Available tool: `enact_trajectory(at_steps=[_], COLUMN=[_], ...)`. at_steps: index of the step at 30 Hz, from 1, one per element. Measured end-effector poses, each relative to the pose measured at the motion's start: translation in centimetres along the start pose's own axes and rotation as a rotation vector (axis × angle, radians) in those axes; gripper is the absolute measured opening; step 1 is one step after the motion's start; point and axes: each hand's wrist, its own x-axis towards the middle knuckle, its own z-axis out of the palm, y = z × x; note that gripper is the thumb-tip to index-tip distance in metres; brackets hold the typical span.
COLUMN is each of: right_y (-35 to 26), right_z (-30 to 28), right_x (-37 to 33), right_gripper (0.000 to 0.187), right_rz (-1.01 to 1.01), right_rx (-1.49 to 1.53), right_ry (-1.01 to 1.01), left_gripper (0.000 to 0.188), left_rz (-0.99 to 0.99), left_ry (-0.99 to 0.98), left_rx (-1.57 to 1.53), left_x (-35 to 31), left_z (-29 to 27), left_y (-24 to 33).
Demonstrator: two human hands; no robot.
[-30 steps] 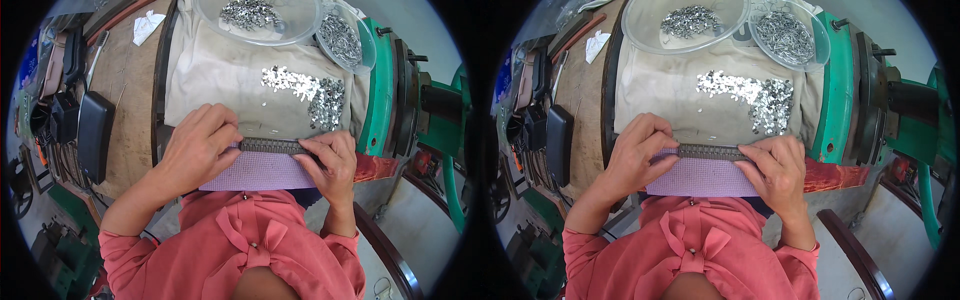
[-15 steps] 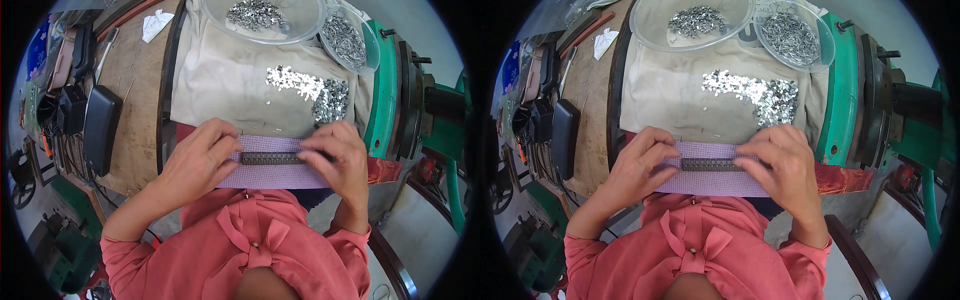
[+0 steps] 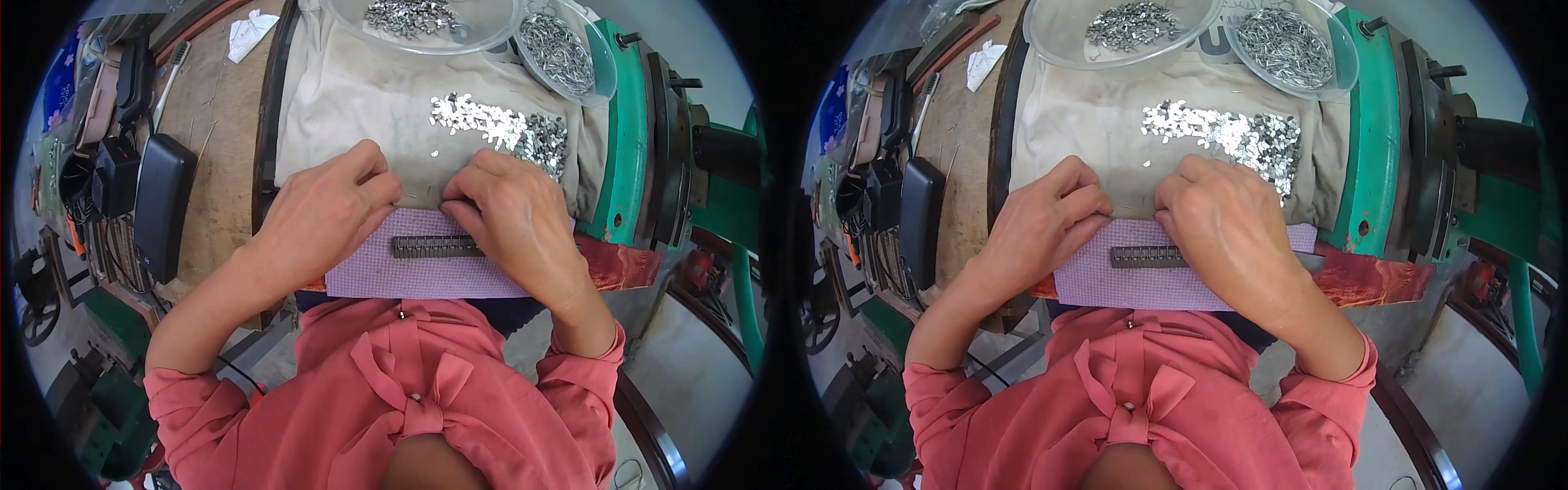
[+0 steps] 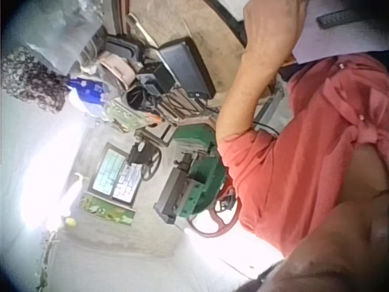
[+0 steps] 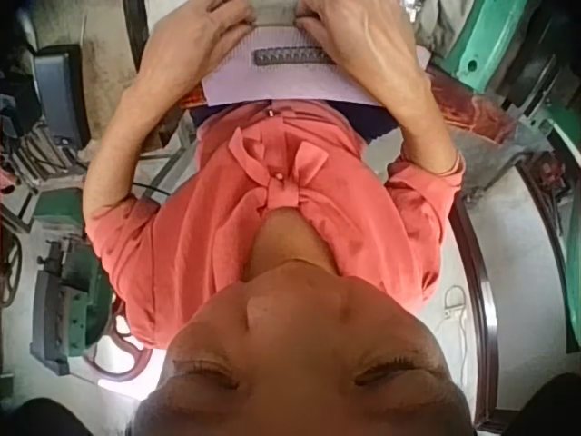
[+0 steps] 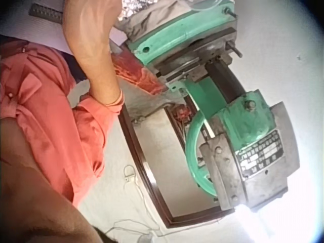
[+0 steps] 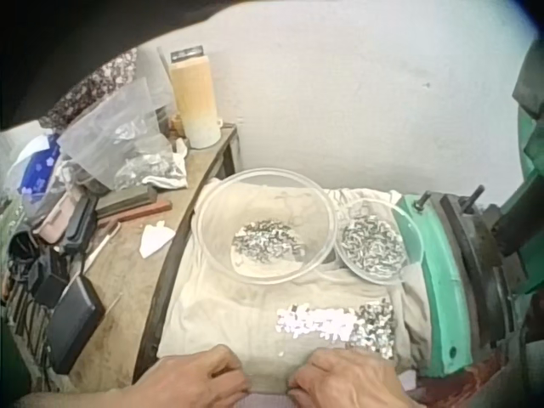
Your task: The person places small, silver metal pieces into the slots of a long, dark metal strip held on a purple checkered mat. They repeatedly pick up individual pieces from a pile on the table and insert them into the strip, occasionally adjusting the strip's position.
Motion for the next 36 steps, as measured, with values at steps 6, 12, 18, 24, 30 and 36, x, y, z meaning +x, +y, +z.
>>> enact_trajectory(at_steps=[6, 12, 18, 24, 30, 36], right_y=[-0.2, 0.0, -0.3, -0.3, 0.5, 1.8], right_z=[0.1, 0.3, 0.2, 0.5, -0.6, -0.4], right_x=[0.0, 0.0, -0.4, -0.2, -0.7, -1.1], right_gripper=[0.006, 0.009, 0.012, 0.012, 0.012, 0.011], right_rz=[-0.096, -0.108, -0.079, -0.109, 0.09, 0.243], right_rx=[-0.134, -0.083, -0.064, -0.129, 0.254, 0.445], right_ry=[-0.023, -0.019, 0.03, 0.024, 0.038, 0.172], left_gripper=[0.013, 0.012, 0.012, 0.014, 0.014, 0.014], left_rz=[0.005, 0.06, 0.167, 0.177, 0.197, 0.158], left_ry=[-0.004, 0.072, 0.102, 0.1, 0.163, 0.183], left_rx=[-0.022, -0.091, -0.005, 0.048, 0.005, -0.039], left_x=[0.1, 0.5, 1.8, 2.0, 3.3, 3.1], left_z=[0.0, -0.1, 1.3, 1.9, 1.7, 0.8], left_y=[0.0, 0.3, 0.0, -0.2, 0.0, 0.4])
